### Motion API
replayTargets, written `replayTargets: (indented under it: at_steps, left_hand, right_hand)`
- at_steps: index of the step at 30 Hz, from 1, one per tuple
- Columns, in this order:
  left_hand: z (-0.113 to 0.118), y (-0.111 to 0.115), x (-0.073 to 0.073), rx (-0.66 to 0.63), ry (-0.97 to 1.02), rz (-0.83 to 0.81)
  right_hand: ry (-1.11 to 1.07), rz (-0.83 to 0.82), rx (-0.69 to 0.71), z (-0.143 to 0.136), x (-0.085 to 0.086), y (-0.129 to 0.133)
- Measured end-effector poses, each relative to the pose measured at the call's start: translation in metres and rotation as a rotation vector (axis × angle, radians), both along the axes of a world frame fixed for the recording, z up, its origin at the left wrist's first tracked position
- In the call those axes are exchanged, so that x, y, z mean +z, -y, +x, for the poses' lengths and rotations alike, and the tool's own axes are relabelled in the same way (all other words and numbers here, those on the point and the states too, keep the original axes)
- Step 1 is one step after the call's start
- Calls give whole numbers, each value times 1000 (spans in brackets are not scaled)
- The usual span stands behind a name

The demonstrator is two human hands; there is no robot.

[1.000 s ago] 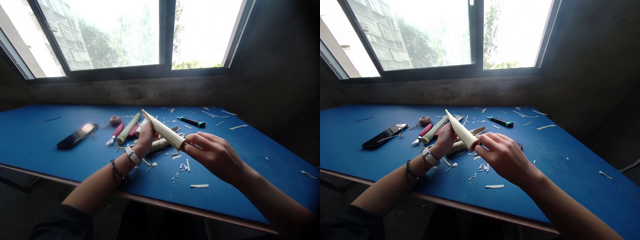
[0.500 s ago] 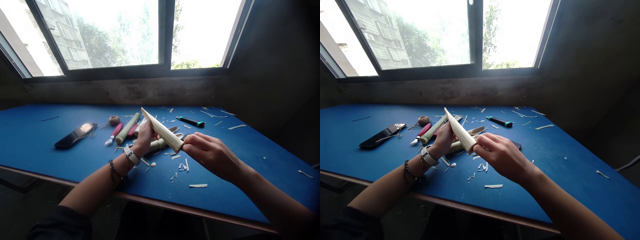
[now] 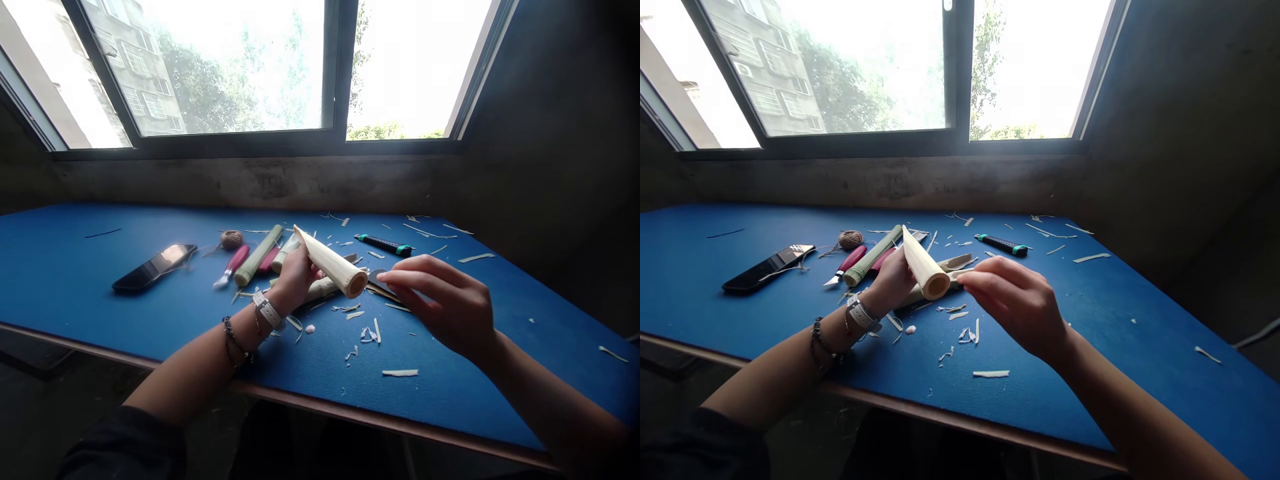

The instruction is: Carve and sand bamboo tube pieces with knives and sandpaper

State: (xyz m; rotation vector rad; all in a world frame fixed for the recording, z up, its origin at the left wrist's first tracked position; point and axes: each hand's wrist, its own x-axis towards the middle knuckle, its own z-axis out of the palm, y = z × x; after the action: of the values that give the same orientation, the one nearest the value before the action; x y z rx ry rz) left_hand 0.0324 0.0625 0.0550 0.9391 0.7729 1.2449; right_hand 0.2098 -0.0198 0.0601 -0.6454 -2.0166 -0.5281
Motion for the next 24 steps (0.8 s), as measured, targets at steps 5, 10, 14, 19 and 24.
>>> replayTargets:
  at_steps: [5,10,14,19,24]
  left_hand:
    - [1,-5,-6,-61,-64,29]
    - [1,-8,-11,-32,-88,76]
    - [-1,-10,-11,-6,-131,130]
    - [-3,-10,-9,42,-263,183]
    - [-3,-11,-10,30,-293,201]
  right_hand:
    - [300,100,-154,0,-5,-3]
    - [385,196,-218,-4,-4,-1]
    - [385,164,-212,-6,-3,2]
    - [405,118,-206,-7,-4,2]
    - [447,-29,-152,-5,-6,0]
